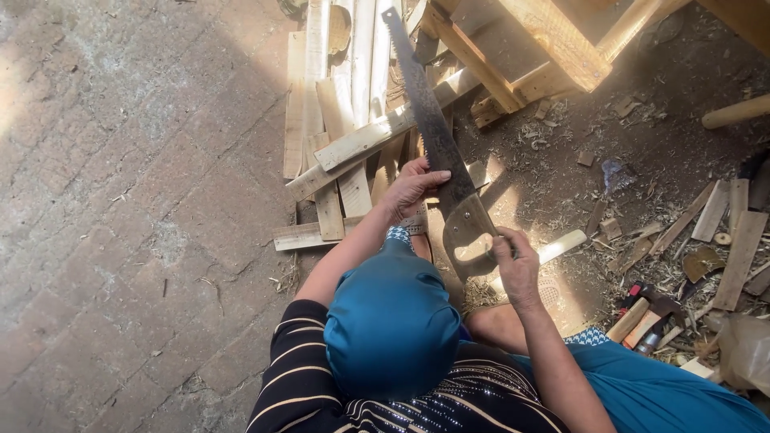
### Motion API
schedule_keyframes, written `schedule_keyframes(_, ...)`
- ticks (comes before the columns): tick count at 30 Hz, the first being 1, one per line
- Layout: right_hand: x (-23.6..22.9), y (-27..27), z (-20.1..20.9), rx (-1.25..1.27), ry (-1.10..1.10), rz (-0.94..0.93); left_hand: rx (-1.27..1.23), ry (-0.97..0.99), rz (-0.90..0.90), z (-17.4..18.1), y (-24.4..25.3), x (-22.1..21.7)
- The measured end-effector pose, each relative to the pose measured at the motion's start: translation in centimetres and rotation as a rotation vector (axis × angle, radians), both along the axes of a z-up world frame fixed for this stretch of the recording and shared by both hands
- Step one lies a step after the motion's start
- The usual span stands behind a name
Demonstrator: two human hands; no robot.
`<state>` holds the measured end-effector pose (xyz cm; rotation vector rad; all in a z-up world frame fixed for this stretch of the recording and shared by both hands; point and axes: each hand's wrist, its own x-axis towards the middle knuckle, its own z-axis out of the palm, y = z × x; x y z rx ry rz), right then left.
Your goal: A person uses a hand saw to cut a wooden plank while stabilizing it with their feet in a workshop area.
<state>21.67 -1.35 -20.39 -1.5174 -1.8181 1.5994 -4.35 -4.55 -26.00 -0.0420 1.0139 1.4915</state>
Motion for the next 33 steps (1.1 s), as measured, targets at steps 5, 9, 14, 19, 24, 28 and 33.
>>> schedule_keyframes(5,5.2,1.0,-6.3,0.390,-0.342,0.114,-0.020,0.125,0.062,-2.8,0.7,-1.5)
schedule_keyframes(9,4.1,2.0,-6.1,0.437,-0.478,0.266,-0.035,0.168,0.042,-4.2,1.5,-0.1)
schedule_keyframes(14,-2.8,3.2,3.9,-0.003,-0.269,0.235,-0.024,0.171,-0.038,-2.0,0.9,0.6)
schedule_keyframes(19,-0.9,1.6,-1.9,-0.302,0.011,0.104,-0.014,0.087,-0.031,-0.3,1.0,0.1)
schedule_keyframes(24,-1.2,-0.4,-2.1,-0.421,0.308,-0.128,-0.027,0.085,-0.092,-3.5,0.6,-0.1)
schedule_keyframes(28,-1.2,0.2,-0.7,-0.268,0.193,-0.101,-0.118,0.569,-0.328,-8.8,-0.2,-5.2)
schedule_keyframes(33,-1.8,-1.0,1.0,0.002,0.000,0.025,-0.477,1.795,-0.548,-6.2,-0.4,-11.7)
